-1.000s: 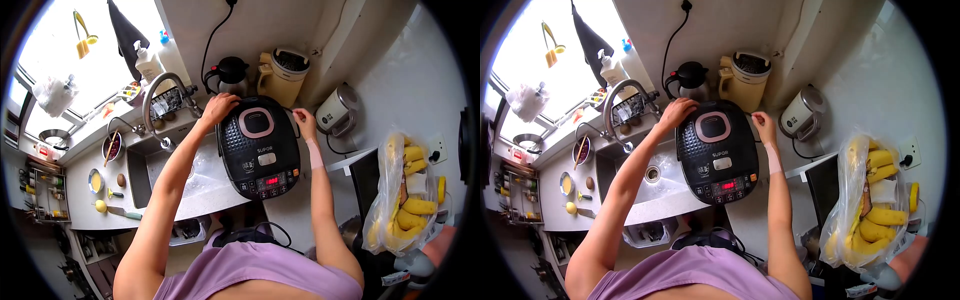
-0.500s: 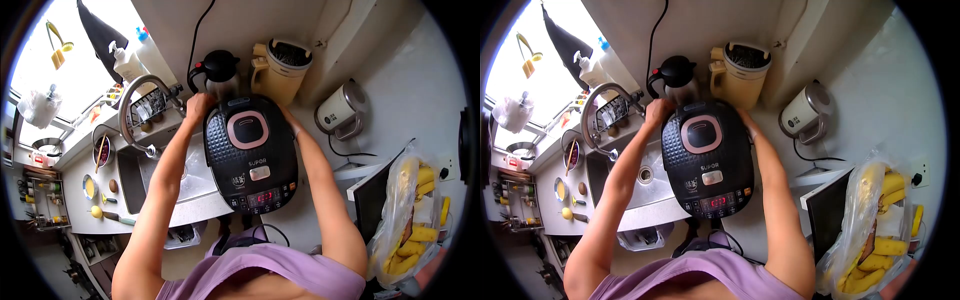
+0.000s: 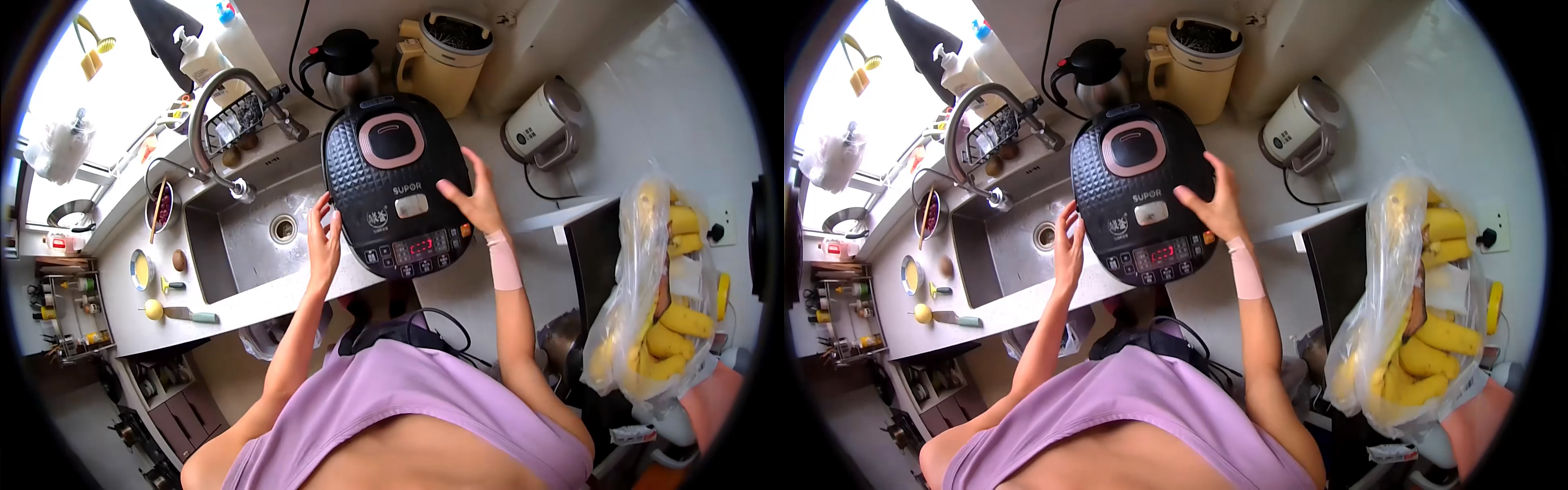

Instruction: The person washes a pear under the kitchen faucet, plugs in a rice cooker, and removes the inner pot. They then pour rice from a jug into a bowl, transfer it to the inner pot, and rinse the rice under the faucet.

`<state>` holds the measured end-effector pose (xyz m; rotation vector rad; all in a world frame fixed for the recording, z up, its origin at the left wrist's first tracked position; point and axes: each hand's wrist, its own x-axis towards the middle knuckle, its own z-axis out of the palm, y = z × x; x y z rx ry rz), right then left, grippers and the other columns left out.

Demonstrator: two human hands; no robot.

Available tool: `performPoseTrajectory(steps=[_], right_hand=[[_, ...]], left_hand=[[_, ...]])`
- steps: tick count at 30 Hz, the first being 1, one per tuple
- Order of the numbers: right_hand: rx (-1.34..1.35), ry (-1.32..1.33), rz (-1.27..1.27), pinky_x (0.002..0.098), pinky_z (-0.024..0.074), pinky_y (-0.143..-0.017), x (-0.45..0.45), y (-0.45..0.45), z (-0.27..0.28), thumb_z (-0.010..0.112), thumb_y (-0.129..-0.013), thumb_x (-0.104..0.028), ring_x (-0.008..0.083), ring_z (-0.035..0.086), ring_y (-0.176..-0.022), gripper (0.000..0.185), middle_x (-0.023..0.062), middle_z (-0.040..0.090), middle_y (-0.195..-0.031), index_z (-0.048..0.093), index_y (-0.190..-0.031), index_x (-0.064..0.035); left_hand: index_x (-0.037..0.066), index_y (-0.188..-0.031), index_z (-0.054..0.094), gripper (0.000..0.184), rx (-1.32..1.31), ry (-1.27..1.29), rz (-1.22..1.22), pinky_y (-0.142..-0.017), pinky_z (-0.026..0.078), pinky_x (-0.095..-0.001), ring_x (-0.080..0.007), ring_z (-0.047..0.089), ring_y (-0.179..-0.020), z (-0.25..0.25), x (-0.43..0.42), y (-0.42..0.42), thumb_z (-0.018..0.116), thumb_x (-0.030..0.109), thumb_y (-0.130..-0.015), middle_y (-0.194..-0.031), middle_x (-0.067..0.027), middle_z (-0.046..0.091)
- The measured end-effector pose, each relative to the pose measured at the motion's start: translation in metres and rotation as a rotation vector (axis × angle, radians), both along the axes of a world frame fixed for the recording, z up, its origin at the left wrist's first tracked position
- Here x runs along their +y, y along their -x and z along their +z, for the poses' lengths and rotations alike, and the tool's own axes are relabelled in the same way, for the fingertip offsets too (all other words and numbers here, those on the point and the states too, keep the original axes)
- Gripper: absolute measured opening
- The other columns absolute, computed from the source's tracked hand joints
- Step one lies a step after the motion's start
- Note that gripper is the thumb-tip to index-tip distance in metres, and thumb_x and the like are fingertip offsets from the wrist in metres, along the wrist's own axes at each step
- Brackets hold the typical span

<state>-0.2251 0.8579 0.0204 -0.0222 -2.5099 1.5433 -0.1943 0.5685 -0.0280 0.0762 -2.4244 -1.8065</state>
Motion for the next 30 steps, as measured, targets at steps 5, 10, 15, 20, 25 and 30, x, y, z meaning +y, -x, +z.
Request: performPoseTrajectory(steps=[5, 10, 15, 20, 25, 30], right_hand=[[-0.225, -0.398, 0.035, 0.0578, 0.0198, -0.107, -0.034, -0.018, 0.027, 0.082, -0.059, -0.045, 0.0428, 0.013, -0.137, 0.116, 0.0272, 0.008, -0.148, 0.01, -0.146, -0.0159], [-0.304, -0.3, 0.022, 0.0626, 0.0176, -0.105, -0.035, -0.008, 0.013, 0.082, -0.059, -0.046, 0.0431, 0.008, -0.138, 0.119, 0.0262, 0.0, -0.149, 0.007, -0.146, -0.02], [-0.378, -0.312, -0.005, 0.0516, 0.0184, -0.11, -0.038, -0.009, 0.019, 0.082, -0.059, -0.047, 0.0467, 0.007, -0.137, 0.117, 0.0303, 0.005, -0.147, 0.009, -0.146, -0.0185], [-0.363, -0.37, 0.009, 0.05, 0.0214, -0.109, -0.04, -0.008, 0.024, 0.08, -0.06, -0.049, 0.0437, 0.014, -0.136, 0.111, 0.0282, 0.012, -0.146, 0.016, -0.143, -0.0145], [-0.076, -0.084, 0.028, 0.0413, 0.0272, -0.107, -0.017, 0.005, 0.049, 0.072, -0.071, -0.054, 0.0347, 0.032, -0.131, 0.097, 0.0256, 0.034, -0.138, 0.025, -0.139, -0.0042], [0.204, 0.411, -0.11, 0.0367, 0.0323, -0.102, 0.003, 0.031, 0.085, 0.048, -0.093, -0.048, 0.0233, 0.045, -0.12, 0.058, 0.0132, 0.045, -0.132, 0.041, -0.133, -0.0072]], left_hand=[[0.007, -0.139, 0.036, 0.05, 0.002, 0.004, 0.005, -0.095, 0.039, -0.0341, -0.026, 0.041, -0.122, 0.005, 0.018, -0.036, 0.053, 0.019, -0.093, -0.134, -0.0143, 0.04], [0.005, -0.139, 0.035, 0.051, 0.056, 0.057, -0.024, -0.102, 0.032, -0.0356, -0.0291, 0.039, -0.124, -0.001, 0.015, -0.037, 0.053, 0.02, -0.093, -0.134, -0.0155, 0.04], [0.003, -0.138, 0.038, 0.049, 0.052, 0.031, 0.008, -0.104, 0.03, -0.0361, -0.0299, 0.039, -0.124, 0.0, 0.019, -0.038, 0.052, 0.022, -0.094, -0.134, -0.0163, 0.04], [0.006, -0.138, 0.039, 0.048, 0.088, 0.008, 0.017, -0.101, 0.034, -0.0321, -0.0222, 0.036, -0.126, 0.0, 0.021, -0.039, 0.046, 0.029, -0.097, -0.138, -0.0119, 0.037], [0.01, -0.134, 0.047, 0.042, 0.152, 0.078, 0.069, -0.108, 0.021, -0.0404, -0.0306, 0.031, -0.13, 0.025, 0.015, -0.031, 0.04, 0.031, -0.098, -0.14, -0.015, 0.036], [0.014, -0.131, 0.051, 0.043, 0.399, 0.155, 0.099, -0.109, 0.016, -0.0405, -0.0305, 0.025, -0.132, 0.075, 0.005, 0.012, 0.029, 0.034, -0.1, -0.141, -0.0128, 0.036]])
